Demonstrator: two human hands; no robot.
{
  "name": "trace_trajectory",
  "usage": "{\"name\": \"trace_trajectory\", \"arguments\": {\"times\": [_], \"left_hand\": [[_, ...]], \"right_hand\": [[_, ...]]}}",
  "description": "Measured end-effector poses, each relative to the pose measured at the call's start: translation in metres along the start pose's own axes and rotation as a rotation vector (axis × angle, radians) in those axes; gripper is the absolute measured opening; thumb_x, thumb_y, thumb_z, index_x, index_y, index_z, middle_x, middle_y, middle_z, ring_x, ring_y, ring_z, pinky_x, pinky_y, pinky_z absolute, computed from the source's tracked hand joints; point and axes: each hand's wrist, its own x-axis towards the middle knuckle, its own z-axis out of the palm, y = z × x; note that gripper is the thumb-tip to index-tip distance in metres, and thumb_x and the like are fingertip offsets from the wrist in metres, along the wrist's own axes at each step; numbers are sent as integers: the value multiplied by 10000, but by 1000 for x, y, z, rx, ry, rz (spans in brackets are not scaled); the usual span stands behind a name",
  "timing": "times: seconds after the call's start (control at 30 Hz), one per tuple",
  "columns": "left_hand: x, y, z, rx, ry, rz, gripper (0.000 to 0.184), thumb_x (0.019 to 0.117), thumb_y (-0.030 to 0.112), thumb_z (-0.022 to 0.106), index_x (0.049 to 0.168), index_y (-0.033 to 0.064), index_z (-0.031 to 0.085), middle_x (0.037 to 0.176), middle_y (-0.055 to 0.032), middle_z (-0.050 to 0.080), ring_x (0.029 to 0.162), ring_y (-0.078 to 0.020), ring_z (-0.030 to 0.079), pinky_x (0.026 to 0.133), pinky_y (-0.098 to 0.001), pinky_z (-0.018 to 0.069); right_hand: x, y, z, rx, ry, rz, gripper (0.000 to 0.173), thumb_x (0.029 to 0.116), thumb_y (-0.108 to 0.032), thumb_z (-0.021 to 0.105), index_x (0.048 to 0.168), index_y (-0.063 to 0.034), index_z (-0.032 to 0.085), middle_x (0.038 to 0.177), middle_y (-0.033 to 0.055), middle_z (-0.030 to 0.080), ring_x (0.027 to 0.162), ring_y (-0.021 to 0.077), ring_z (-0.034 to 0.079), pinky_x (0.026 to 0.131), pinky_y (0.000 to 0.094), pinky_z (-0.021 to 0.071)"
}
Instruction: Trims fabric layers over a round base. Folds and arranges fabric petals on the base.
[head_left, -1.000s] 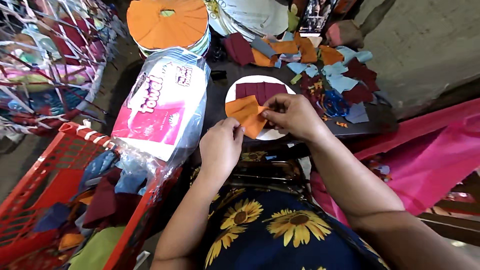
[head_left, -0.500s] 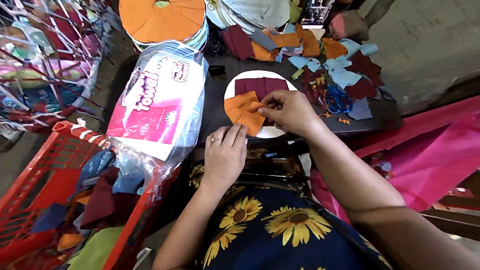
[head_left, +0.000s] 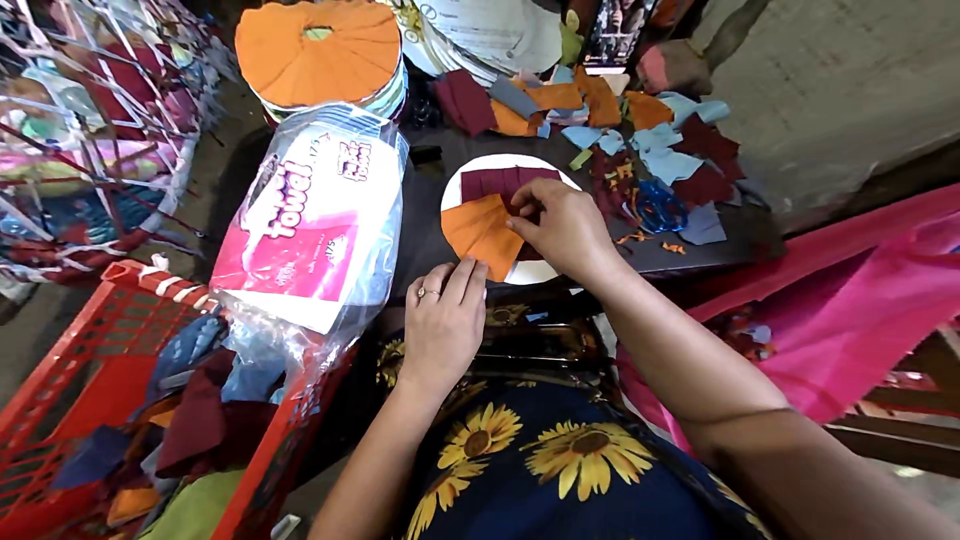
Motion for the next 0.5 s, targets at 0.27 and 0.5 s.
{"name": "trace_trajectory", "arguments": {"times": [0.27,0.5], "left_hand": [[7,5,-5,-61,128,-21,375,1030,293,504,1270,79,697,1340,-98,673,1245,-298,606,1020,-440,449],[65,21,-7,-114,-302,-66,552,1087,355,382,1528,28,452,1623,-182,363,1536,-396,250,1221,-602,187]], "right_hand": [[-50,31,2,-17,311,-326,161,955,-105,639,1033,12,718,988,166,695,864,277,682,745,423,581],[-85,61,36,-250,376,-593,230,1008,-206,573,1094,-57,726,1113,164,724,1058,335,693,876,478,558]]}}
